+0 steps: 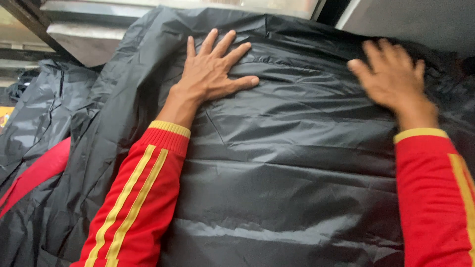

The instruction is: A person is seen dusting and then folding a large black plastic cover on a wooden table until it is a small, neat bundle.

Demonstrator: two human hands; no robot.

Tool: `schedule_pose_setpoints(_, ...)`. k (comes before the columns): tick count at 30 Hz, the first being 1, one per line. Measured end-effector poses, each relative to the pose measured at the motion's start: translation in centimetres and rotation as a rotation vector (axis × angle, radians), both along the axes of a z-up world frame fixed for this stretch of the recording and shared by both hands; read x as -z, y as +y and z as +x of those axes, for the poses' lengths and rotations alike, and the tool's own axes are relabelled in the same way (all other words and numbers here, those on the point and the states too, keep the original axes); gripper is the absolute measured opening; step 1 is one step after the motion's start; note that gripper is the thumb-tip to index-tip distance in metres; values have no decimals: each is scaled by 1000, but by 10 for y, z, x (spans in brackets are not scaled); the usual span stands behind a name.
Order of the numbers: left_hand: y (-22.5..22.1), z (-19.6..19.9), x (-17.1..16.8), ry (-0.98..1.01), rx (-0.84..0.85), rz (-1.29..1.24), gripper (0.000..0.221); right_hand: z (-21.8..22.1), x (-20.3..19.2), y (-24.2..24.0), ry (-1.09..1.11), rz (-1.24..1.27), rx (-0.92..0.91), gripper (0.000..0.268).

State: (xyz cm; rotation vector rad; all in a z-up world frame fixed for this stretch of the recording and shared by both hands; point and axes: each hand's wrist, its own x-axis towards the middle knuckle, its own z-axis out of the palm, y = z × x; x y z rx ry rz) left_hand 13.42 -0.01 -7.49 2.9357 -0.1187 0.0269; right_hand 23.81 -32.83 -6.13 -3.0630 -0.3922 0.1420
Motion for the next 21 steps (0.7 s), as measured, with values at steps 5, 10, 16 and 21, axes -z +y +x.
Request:
schedule_pose_setpoints(5, -2, 1, -7, 64, -20, -38, 88, -5, 2, -6, -57, 74, -38, 70)
schedule_pose_setpoints(10, 9, 23, -45, 65, -81, -199, 85, 1, 4, -11, -100, 29, -25, 68)
schedule_pose_setpoints(16, 68, 31, 1, -48, -237, 107, 57, 0, 2, -12, -58, 78, -52, 70)
schedule_pose_setpoints(21, 86, 31, 9, -92, -272, 31, 58, -4, 1, -6, -89, 68, -66, 69)
